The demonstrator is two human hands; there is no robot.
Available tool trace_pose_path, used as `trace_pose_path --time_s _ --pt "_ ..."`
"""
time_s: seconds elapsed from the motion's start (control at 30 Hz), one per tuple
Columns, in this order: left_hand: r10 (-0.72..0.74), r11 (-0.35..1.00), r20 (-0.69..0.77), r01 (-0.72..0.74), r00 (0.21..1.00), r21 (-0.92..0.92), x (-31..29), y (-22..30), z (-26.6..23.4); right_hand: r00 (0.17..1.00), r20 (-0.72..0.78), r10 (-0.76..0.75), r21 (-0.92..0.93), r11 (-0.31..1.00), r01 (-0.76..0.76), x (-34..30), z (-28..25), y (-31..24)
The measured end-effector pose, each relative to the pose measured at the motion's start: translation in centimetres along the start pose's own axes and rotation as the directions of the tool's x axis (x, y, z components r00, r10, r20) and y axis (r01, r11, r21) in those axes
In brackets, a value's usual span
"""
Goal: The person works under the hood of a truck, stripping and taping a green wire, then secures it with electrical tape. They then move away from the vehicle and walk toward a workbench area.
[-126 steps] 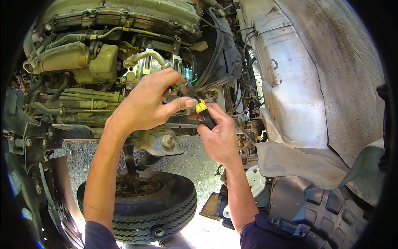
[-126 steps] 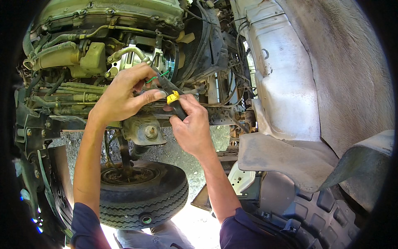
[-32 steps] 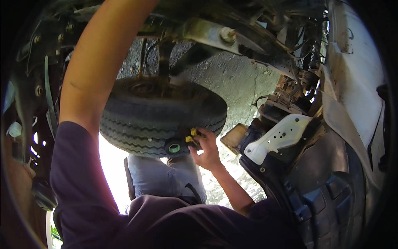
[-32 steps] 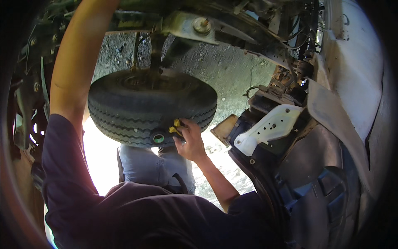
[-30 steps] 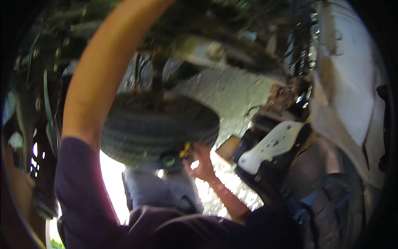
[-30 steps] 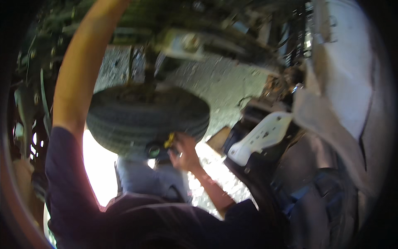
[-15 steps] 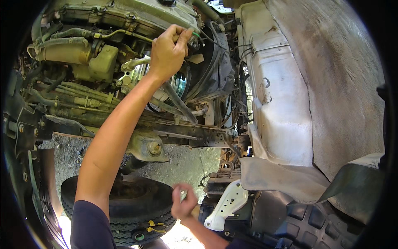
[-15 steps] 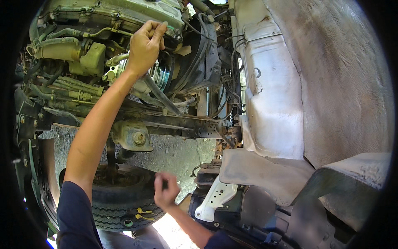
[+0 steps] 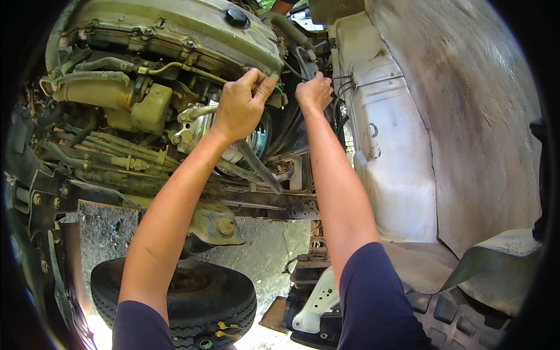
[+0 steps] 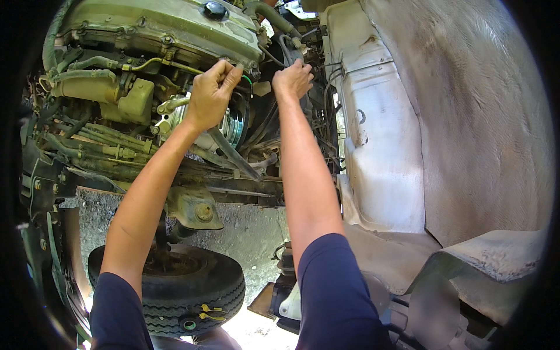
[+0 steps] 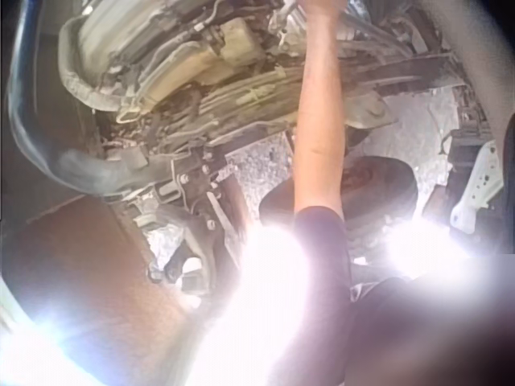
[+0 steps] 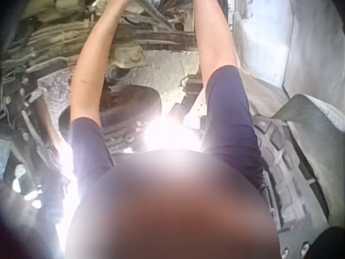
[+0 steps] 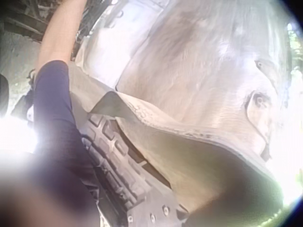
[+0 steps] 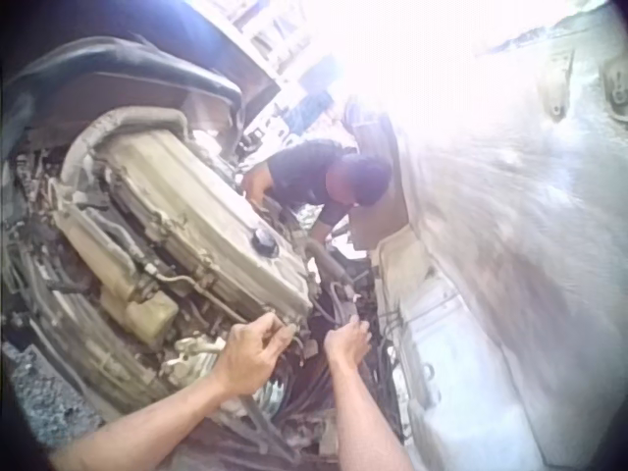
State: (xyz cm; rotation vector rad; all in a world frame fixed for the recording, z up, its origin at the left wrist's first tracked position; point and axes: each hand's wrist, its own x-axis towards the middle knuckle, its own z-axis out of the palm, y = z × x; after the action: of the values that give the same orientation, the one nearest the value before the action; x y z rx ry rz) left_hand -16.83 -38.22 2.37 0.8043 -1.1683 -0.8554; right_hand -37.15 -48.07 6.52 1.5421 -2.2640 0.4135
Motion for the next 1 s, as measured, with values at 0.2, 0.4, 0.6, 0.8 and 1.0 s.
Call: trace_pose_path --time_s 0.2,0.4,0.6,0.8,1.0 --pt "-0.01 1.0 0.057 0.01 0.998 0.007 0.2 0.3 -0.5 0.976 0.13 -0.176 -0.141 0.971 0.194 2.6 0.1 2.1" --pt "-0.036 0.999 0.061 0.035 0.998 0.015 0.2 0.1 -0.5 0.997 -0.053 -0.049 0.35 0.935 0.065 -2.6 -2.5 -1.7" --pt "-0.073 0.997 0.132 0.07 0.989 0.022 0.4 -0.2 -0.8 0.967 0.255 0.023 0.939 0.233 -0.253 -6.4 -5.2 -3.9" --pt "-0.166 0.979 0.161 0.143 0.973 0.148 1.1 -0.6 -0.4 0.917 0.393 0.072 0.919 -0.013 -0.393 -8.3 -5.5 -3.2" --pt "-0.229 0.973 0.241 0.221 0.943 0.058 2.1 -1.5 -0.4 0.905 0.409 -0.118 0.878 -0.217 -0.426 -10.1 -4.3 -1.9"
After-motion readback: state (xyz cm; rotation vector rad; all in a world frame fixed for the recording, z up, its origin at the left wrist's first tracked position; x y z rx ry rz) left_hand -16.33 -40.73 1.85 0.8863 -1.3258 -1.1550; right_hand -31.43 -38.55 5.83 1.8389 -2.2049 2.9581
